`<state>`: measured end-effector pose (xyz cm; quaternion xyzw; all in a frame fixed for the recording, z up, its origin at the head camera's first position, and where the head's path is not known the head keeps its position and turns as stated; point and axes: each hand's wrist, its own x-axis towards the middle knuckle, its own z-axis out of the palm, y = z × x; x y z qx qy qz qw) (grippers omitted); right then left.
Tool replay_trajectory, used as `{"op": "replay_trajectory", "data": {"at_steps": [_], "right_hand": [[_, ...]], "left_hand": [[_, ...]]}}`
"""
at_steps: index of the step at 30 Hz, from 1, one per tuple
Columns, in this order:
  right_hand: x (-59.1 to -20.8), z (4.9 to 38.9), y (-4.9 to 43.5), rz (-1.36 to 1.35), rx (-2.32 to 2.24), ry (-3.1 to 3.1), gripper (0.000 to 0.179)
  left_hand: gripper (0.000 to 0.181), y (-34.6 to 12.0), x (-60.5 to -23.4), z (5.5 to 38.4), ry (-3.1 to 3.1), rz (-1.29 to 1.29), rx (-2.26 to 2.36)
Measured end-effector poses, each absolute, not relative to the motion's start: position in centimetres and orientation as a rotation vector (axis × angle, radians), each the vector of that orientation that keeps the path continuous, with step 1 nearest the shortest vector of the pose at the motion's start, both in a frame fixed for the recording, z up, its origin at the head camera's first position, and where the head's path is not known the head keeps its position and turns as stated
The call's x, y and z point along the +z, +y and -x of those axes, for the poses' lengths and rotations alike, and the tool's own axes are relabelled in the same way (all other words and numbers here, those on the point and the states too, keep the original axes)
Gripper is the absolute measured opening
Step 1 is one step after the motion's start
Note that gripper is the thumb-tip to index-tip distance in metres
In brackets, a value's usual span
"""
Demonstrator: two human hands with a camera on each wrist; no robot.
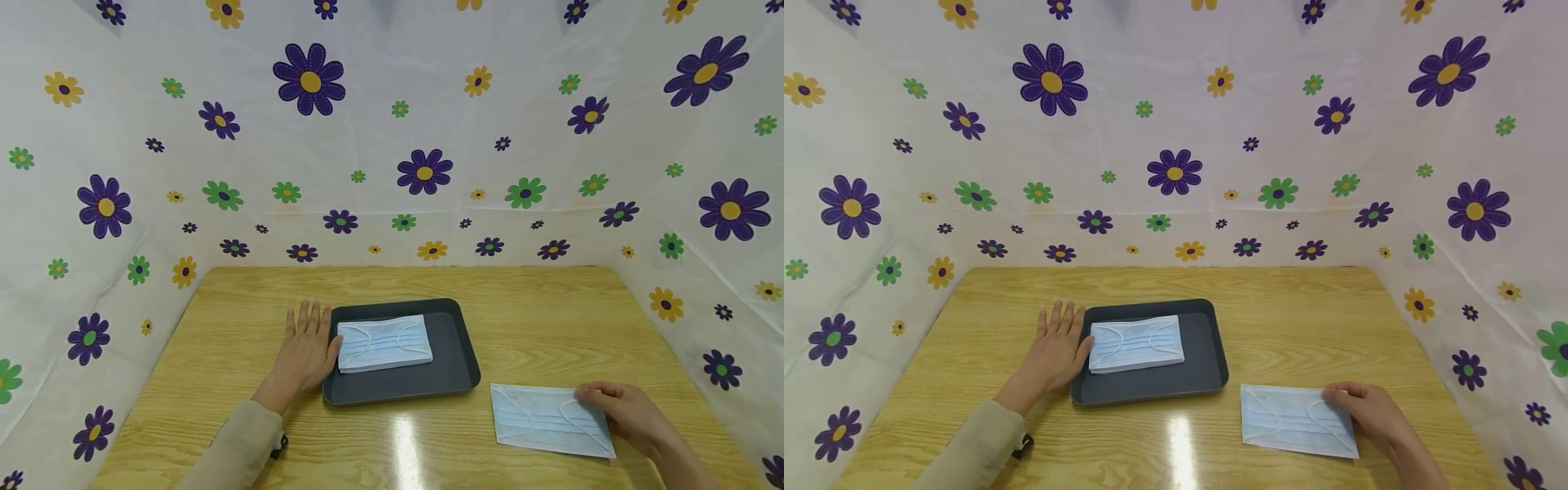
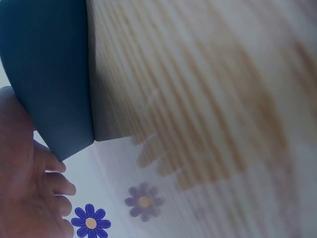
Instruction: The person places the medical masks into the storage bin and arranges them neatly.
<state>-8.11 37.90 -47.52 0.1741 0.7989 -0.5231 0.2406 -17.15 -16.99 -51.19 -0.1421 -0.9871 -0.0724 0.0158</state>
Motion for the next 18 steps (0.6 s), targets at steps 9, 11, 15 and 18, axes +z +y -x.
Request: {"op": "replay_trajectory", "data": {"at_steps": [9,11,15,18], "right_hand": [[-47.3,8.7,38.1,-0.520,-1.512,2.115,0.045],[-47.2,8.8,38.1,-0.495,-1.504,2.132,0.045],[-46.7,8.9,38.4,-0.432,-1.530,2.153,0.039],[-46.2,9.0,38.6,-0.430,-1.591,2.143,0.031]], "left_hand": [[0.071,-17.0,-51.0,17.1,-3.082,0.444,-0.233],[0.071,-17.0,-51.0,17.1,-3.084,0.446,-0.235],[0.071,-17.0,-51.0,17.1,-3.086,0.443,-0.237],[0.071,-16.9,-50.9,17.1,-3.085,0.440,-0.242]]}}
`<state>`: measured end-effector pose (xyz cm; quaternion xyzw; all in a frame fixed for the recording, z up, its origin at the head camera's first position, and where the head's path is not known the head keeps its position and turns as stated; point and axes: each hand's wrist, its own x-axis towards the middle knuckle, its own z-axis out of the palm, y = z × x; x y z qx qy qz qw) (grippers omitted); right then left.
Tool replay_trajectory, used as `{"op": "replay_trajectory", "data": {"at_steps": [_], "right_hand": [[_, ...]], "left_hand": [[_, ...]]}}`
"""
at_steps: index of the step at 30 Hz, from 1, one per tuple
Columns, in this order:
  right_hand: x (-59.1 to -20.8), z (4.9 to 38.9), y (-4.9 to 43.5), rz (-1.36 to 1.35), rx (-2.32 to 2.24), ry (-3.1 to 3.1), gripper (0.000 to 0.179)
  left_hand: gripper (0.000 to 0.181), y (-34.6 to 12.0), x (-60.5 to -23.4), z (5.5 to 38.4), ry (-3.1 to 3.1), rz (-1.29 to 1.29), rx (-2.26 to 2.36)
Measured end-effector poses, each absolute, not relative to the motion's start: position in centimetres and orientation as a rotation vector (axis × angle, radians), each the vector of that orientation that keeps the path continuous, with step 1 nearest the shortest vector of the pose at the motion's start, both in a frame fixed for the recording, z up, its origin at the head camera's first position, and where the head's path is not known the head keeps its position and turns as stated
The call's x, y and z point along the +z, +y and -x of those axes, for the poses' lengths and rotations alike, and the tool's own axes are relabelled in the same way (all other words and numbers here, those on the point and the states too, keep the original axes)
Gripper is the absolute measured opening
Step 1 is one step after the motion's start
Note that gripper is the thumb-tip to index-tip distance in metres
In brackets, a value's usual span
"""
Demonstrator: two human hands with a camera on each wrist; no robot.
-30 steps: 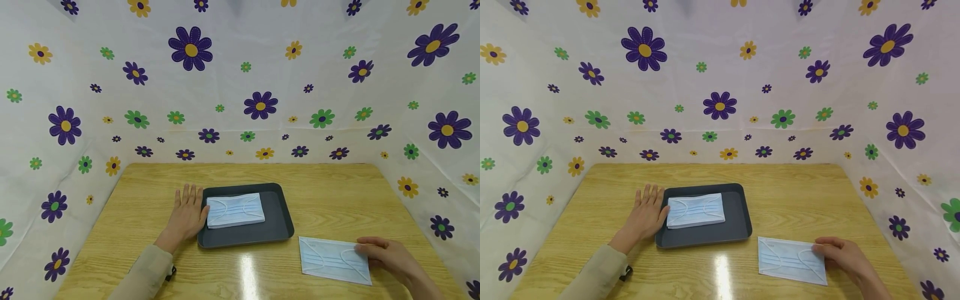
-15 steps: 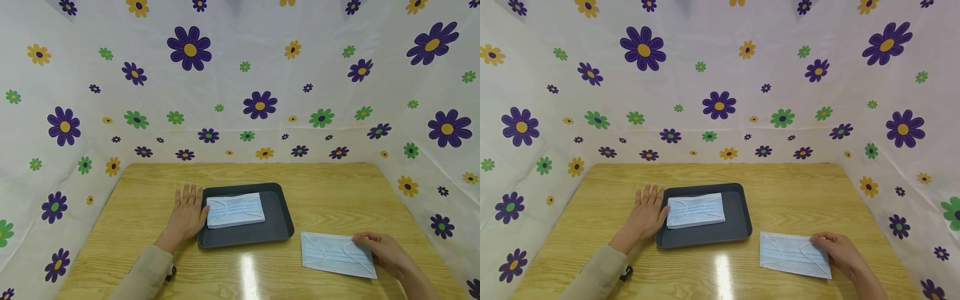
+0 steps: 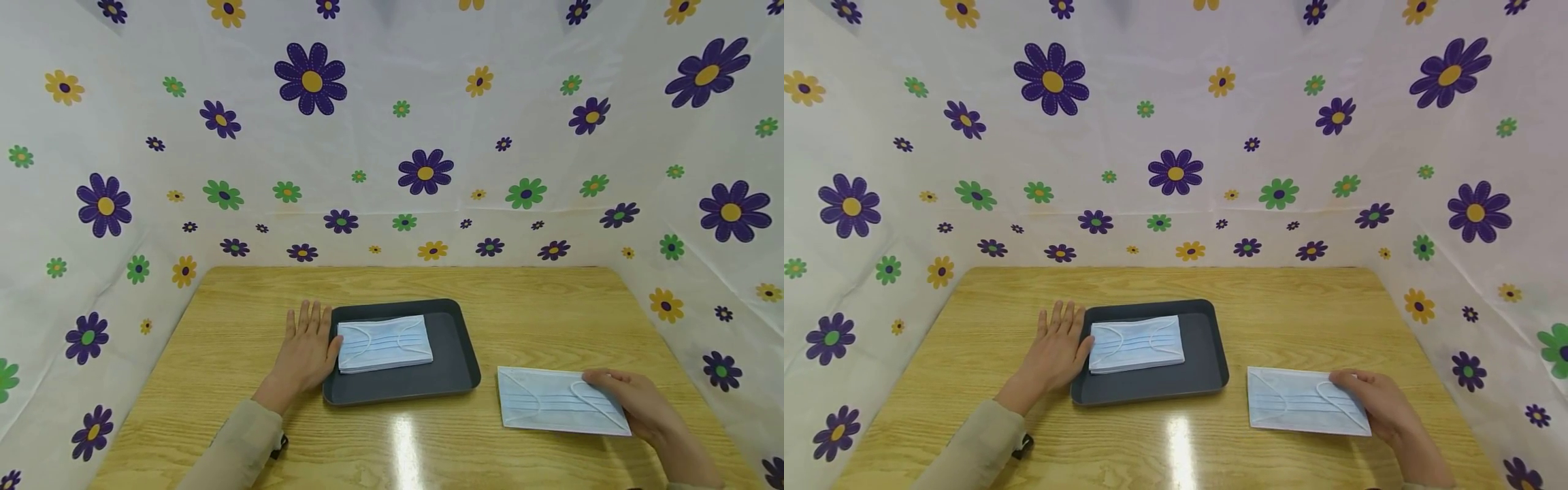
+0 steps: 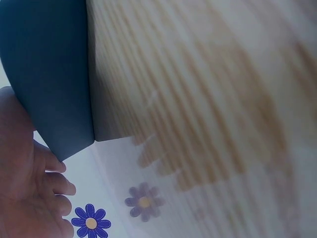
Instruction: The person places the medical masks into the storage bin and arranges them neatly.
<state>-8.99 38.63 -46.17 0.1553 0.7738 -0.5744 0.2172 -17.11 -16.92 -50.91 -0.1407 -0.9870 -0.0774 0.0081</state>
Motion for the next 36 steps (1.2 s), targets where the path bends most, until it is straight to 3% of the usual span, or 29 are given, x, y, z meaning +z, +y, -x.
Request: {"op": "replay_trajectory", "data": {"at_steps": [7,14,36], "right_hand": [[-44.9,9.8,38.1,-0.476,-1.673,2.137,0.023],[-43.9,11.6,35.9,-0.458,-1.680,2.157,0.076],[-44.0,17.2,25.5,-0.313,-1.785,2.176,0.063]], "left_hand": [[0.070,-16.9,-50.9,17.1,-3.074,0.438,-0.236],[0.071,-17.0,-50.9,17.1,-3.076,0.438,-0.232],[0.071,-17.0,-51.0,17.1,-3.075,0.438,-0.229]]}}
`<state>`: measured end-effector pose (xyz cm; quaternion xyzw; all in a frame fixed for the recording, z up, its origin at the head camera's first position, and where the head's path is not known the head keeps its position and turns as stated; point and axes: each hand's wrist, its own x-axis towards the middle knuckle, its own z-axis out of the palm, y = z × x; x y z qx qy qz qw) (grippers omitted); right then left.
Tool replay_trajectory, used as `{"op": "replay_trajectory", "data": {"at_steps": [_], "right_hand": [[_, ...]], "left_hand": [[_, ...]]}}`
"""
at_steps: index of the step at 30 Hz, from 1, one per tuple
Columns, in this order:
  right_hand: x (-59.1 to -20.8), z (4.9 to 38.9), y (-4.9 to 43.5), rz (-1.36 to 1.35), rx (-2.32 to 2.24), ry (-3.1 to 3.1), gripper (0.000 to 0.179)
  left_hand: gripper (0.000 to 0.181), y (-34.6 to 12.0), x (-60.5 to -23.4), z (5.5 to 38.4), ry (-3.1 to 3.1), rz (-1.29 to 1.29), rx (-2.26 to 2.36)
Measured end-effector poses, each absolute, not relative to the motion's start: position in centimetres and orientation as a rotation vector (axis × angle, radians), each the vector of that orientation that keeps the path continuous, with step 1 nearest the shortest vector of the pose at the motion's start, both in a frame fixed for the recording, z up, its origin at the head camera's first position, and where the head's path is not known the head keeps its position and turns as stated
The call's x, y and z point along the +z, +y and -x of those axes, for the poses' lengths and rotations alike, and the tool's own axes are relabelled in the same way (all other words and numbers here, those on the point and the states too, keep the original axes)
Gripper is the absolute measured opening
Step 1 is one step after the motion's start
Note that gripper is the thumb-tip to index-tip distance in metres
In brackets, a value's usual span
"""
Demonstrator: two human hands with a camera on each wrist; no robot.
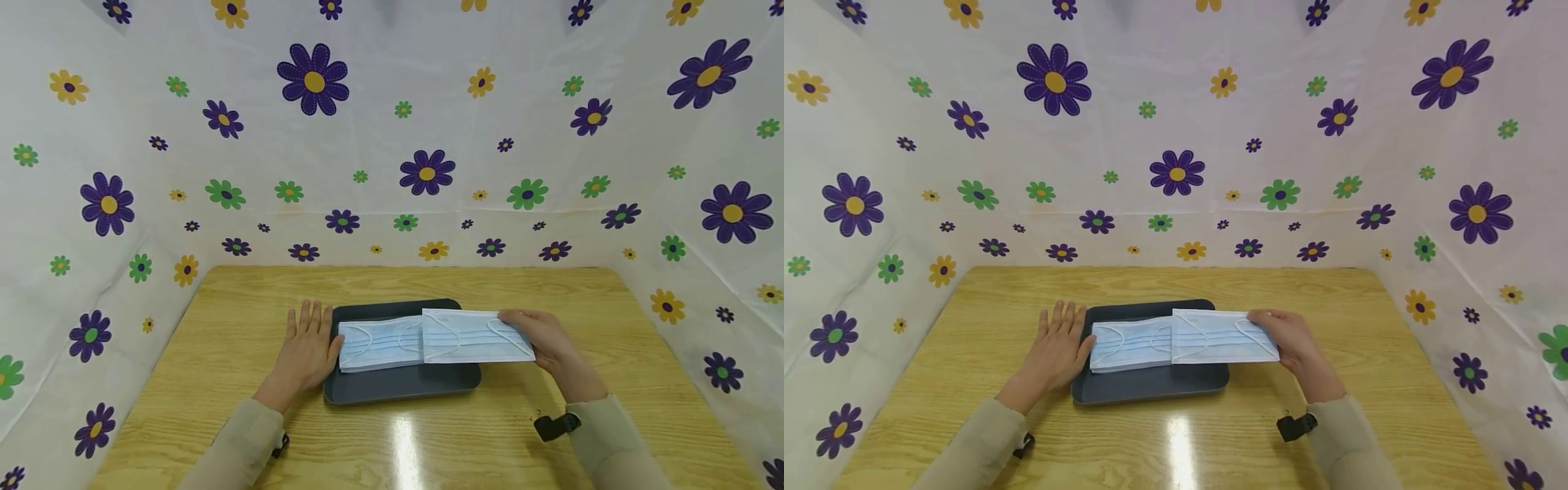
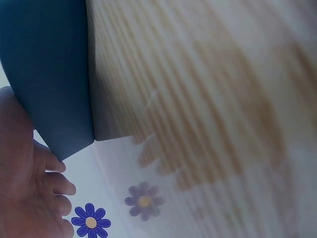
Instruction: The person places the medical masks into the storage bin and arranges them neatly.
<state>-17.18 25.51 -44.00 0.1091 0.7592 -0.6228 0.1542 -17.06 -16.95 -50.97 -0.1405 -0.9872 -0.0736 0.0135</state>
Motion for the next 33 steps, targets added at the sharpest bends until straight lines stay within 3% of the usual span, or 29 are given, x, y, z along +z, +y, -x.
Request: {"op": "replay_trajectory", "data": {"at_steps": [17,33], "right_hand": [[-45.0,21.3,18.1,-0.350,-1.866,2.031,0.053],[-46.1,22.3,12.6,-0.363,-1.875,2.047,0.041]], "left_hand": [[0.070,-17.0,-51.1,17.1,-3.051,0.441,-0.228],[0.071,-17.0,-51.1,17.2,-3.070,0.440,-0.229]]}}
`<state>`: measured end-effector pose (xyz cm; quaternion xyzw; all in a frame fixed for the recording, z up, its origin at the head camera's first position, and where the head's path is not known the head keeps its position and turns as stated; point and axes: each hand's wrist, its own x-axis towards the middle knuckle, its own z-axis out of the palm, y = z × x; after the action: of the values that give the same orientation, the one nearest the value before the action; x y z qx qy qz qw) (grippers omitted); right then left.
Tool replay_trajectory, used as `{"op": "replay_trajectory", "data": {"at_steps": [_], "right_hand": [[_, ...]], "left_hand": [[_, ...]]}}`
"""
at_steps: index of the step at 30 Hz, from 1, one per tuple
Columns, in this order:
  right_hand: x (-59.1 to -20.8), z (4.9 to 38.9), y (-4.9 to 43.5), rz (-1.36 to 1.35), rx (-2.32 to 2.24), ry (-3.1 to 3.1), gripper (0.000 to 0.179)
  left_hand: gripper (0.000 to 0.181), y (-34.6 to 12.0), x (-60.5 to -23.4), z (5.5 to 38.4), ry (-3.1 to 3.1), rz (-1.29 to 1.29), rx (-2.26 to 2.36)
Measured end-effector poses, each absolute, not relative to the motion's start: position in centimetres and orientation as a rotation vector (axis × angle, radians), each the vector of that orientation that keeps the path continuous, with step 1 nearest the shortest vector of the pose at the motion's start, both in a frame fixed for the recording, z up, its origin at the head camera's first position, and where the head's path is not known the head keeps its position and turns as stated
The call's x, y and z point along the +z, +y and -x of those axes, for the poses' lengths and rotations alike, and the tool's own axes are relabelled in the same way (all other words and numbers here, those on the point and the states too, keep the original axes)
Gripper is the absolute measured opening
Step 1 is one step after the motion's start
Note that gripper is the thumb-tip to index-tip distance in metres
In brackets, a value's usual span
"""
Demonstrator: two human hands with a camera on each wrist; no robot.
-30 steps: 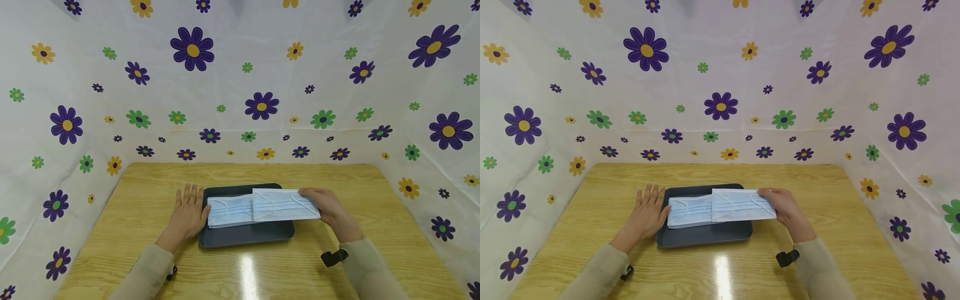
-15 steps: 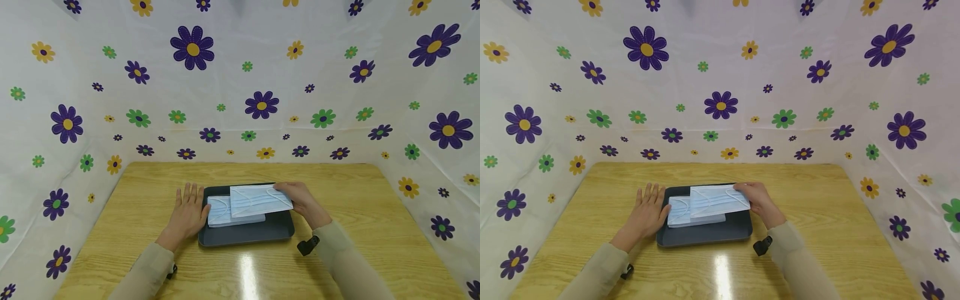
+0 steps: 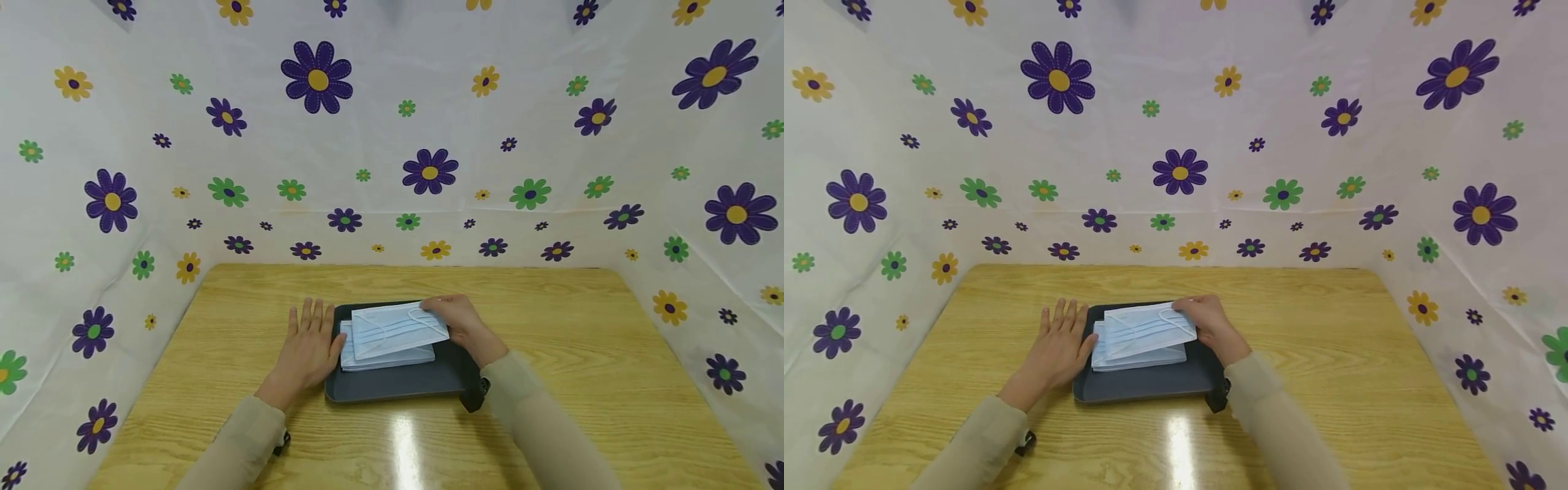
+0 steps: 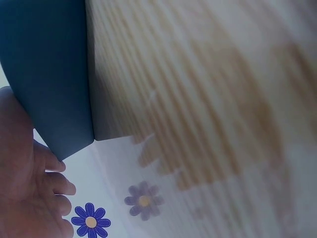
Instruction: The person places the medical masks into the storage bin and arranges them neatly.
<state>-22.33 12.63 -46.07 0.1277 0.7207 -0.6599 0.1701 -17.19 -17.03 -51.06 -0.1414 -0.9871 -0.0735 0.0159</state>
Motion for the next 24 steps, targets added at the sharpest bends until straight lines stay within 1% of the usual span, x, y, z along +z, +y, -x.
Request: {"op": "replay_trajectory", "data": {"at_steps": [5,24], "right_hand": [[-46.4,22.3,11.6,-0.344,-1.888,2.042,0.036],[-47.8,22.1,10.3,-0.346,-1.846,2.066,0.032]], "left_hand": [[0.071,-17.0,-51.1,17.1,-3.077,0.444,-0.236],[0.071,-17.0,-51.0,17.1,-3.074,0.435,-0.270]]}}
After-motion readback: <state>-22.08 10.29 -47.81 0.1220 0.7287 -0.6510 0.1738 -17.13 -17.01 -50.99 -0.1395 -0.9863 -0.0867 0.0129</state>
